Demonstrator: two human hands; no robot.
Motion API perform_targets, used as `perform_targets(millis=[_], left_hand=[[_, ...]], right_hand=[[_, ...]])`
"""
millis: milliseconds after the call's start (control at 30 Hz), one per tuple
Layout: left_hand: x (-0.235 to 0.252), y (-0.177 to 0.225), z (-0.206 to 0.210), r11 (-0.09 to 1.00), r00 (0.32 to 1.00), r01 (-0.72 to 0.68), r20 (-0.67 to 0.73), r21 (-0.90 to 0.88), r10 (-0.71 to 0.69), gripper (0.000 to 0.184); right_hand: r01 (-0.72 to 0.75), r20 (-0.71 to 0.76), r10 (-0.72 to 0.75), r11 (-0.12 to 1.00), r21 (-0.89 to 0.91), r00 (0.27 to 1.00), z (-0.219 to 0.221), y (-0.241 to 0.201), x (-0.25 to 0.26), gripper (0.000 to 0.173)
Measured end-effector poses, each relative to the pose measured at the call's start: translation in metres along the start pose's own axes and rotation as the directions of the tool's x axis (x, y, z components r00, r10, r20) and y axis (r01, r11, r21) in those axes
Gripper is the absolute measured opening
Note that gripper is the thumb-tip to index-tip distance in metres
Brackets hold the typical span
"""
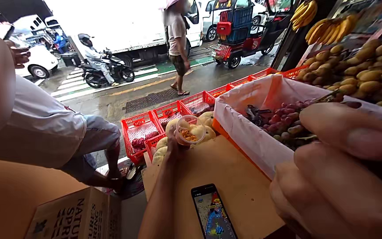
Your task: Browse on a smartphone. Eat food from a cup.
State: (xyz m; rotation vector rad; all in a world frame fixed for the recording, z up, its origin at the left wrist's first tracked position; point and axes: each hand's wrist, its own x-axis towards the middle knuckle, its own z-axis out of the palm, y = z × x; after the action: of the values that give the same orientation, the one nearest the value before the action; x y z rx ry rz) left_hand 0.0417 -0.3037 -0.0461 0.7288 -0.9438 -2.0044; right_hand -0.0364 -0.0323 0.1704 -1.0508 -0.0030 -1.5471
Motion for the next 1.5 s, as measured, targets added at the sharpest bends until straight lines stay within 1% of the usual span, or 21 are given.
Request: perform_targets(millis=[67, 100, 133, 167, 200, 233, 300, 333, 367, 433, 500, 567, 633, 733, 867, 967, 1133, 1267, 1333, 1400, 1500], left_hand=[[0.000, 0.000, 0.000, 1.000, 1.000, -0.002, 0.000, 0.016, 0.002, 0.072], [-0.002, 0.002, 0.004, 1.000, 1.000, 0.012, -0.014, 0.014, -0.012, 0.072], [-0.004, 0.003, 0.007, 1.000, 0.999, 0.025, -0.029, 0.003, -0.025, 0.073], [-0.005, 0.004, 0.008, 0.999, 0.999, 0.032, -0.032, -0.003, -0.032, 0.072], [-0.006, 0.004, 0.009, 0.999, 0.999, 0.035, -0.032, -0.009, -0.035, 0.070], [-0.006, 0.004, 0.009, 0.999, 0.999, 0.032, -0.040, -0.003, -0.032, 0.068], [-0.004, 0.005, 0.008, 0.999, 0.998, 0.048, -0.036, -0.008, -0.048, 0.067], [-0.001, 0.003, 0.006, 0.999, 0.998, 0.046, -0.032, -0.012, -0.047, 0.068], [-0.001, 0.003, 0.005, 0.999, 0.999, 0.038, -0.030, -0.009, -0.038, 0.068], [-0.004, 0.002, 0.004, 0.999, 0.999, 0.024, -0.025, 0.020, -0.024, 0.070], [-0.006, 0.002, 0.005, 0.999, 0.999, 0.015, -0.040, 0.048, -0.013, 0.070], [-0.003, 0.002, 0.005, 0.999, 0.999, 0.004, -0.049, 0.036, -0.003, 0.069], [0.001, 0.005, 0.006, 1.000, 0.996, 0.004, -0.085, 0.004, -0.004, 0.066], [0.003, 0.004, 0.005, 1.000, 0.999, 0.010, -0.051, 0.009, -0.010, 0.066], [-0.001, 0.007, 0.009, 0.998, 0.999, 0.020, -0.031, 0.059, -0.018, 0.054], [0.000, 0.005, 0.009, 0.996, 1.000, 0.004, -0.026, 0.090, -0.002, 0.054], [-0.001, 0.009, 0.011, 0.996, 0.998, 0.031, -0.049, 0.083, -0.027, 0.056], [0.001, 0.006, 0.008, 0.997, 1.000, 0.024, -0.006, 0.078, -0.023, 0.058], [0.001, 0.006, 0.008, 0.996, 1.000, 0.016, 0.005, 0.085, -0.017, 0.059], [-0.001, 0.006, 0.010, 0.997, 1.000, 0.024, -0.010, 0.070, -0.023, 0.059], [-0.001, 0.008, 0.011, 0.998, 0.999, 0.034, -0.011, 0.052, -0.034, 0.063]], right_hand=[[0.003, -0.019, -0.003, 1.000, 0.007, 1.000, -0.009, -0.001, 0.003, 0.025], [0.030, -0.049, -0.032, 0.999, -0.043, 0.998, -0.015, -0.002, 0.005, 0.025], [0.072, -0.076, -0.084, 0.986, -0.150, 0.994, -0.024, -0.003, 0.008, 0.026], [0.115, -0.119, -0.155, 0.951, -0.288, 0.981, -0.035, -0.004, 0.013, 0.027], [0.147, -0.168, -0.241, 0.888, -0.436, 0.956, -0.048, -0.005, 0.019, 0.029], [0.167, -0.201, -0.337, 0.800, -0.577, 0.920, -0.063, -0.006, 0.026, 0.030], [0.190, -0.157, -0.503, 0.570, -0.799, 0.850, -0.097, -0.005, 0.039, 0.031], [0.181, -0.103, -0.541, 0.446, -0.876, 0.835, -0.114, -0.004, 0.044, 0.028], [0.150, -0.058, -0.540, 0.333, -0.931, 0.840, -0.129, 0.000, 0.048, 0.026], [0.060, -0.017, -0.461, 0.153, -0.986, 0.887, -0.155, 0.016, 0.050, 0.033], [0.059, 0.031, -0.406, 0.056, -0.997, 0.913, -0.184, 0.037, 0.047, 0.038], [0.138, 0.124, -0.418, 0.002, -0.990, 0.900, -0.213, 0.056, 0.041, 0.035], [0.206, 0.180, -0.464, 0.005, -0.979, 0.867, -0.230, 0.068, 0.035, 0.031], [0.242, 0.176, -0.532, 0.057, -0.969, 0.828, -0.233, 0.070, 0.030, 0.029], [0.221, 0.126, -0.544, 0.112, -0.969, 0.830, -0.240, 0.066, 0.034, 0.028], [0.216, 0.099, -0.562, 0.145, -0.966, 0.821, -0.245, 0.065, 0.034, 0.028], [0.193, 0.003, -0.619, 0.240, -0.951, 0.785, -0.251, 0.060, 0.039, 0.027], [0.119, -0.169, -0.635, 0.384, -0.916, 0.754, -0.252, 0.058, 0.038, 0.027], [0.100, -0.220, -0.625, 0.434, -0.895, 0.749, -0.252, 0.058, 0.038, 0.029], [0.099, -0.241, -0.619, 0.462, -0.881, 0.748, -0.255, 0.058, 0.037, 0.031], [0.093, -0.248, -0.620, 0.464, -0.881, 0.745, -0.254, 0.059, 0.038, 0.031]])
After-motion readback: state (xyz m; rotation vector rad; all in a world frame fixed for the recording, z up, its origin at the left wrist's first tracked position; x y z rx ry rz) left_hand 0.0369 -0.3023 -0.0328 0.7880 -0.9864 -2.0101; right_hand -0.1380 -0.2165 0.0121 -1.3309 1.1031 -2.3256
